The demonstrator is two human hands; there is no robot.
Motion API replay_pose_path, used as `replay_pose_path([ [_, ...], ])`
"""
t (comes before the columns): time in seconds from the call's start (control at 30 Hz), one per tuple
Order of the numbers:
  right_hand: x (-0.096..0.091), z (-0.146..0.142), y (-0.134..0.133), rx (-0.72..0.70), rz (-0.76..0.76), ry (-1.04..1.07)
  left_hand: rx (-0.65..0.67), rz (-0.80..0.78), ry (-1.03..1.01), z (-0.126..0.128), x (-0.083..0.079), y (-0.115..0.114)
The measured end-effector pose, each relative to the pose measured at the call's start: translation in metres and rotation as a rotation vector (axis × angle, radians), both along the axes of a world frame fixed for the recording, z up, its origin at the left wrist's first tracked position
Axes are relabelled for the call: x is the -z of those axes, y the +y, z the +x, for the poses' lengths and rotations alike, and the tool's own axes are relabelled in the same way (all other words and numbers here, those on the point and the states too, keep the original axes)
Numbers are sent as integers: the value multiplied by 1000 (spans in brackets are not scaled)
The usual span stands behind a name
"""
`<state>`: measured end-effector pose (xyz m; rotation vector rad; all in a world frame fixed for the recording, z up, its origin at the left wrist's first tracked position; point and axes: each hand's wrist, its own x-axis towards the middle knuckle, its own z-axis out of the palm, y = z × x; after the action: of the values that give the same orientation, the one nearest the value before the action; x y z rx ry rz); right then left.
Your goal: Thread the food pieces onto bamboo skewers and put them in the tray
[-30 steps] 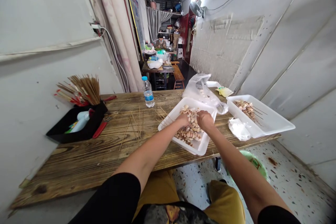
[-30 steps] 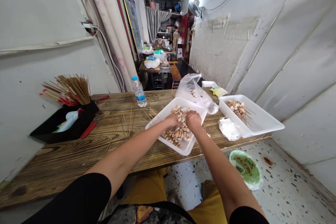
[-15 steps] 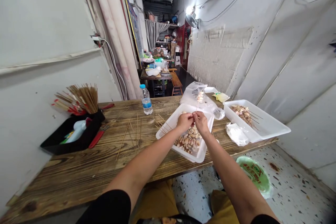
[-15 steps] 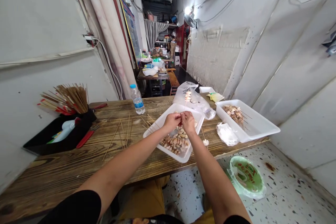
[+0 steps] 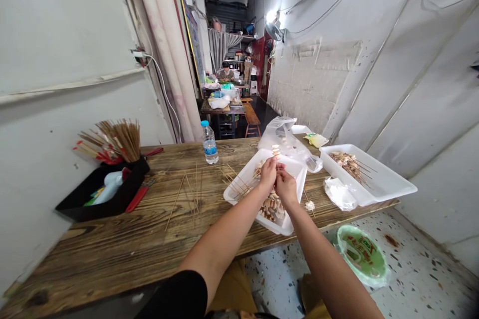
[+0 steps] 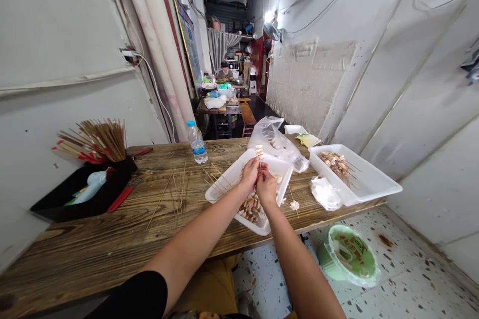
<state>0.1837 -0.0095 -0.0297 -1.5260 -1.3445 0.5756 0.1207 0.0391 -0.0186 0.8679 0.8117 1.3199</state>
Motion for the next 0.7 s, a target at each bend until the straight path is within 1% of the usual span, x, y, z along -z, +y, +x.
replay_pose_path([
  [0.03, 5, -3, 4, -1, -10, -10, -20, -29, 15, -1, 3, 2],
  [0.13, 14, -8, 12, -69, -71, 28, -45, -84, 30, -8, 10, 11],
  [0.23, 18, -7, 13, -116, -89, 109, -58, -59, 64, -10, 15, 16],
  [0.33, 19, -3, 15, -64, -28, 84, -36, -58, 104, -5, 19, 15],
  [0.43, 20, 0, 17, 20, 20, -8, 24, -108, 50, 2, 21, 11],
  [0.57, 20, 1, 16, 71, -41, -81, 79, -157, -10, 8, 23, 8],
  [0.63, 20, 1, 16, 93, -60, -88, 91, -160, 5, 10, 25, 8],
  [0.7, 20, 1, 17, 113, -56, -92, 108, -139, 62, 11, 29, 8],
])
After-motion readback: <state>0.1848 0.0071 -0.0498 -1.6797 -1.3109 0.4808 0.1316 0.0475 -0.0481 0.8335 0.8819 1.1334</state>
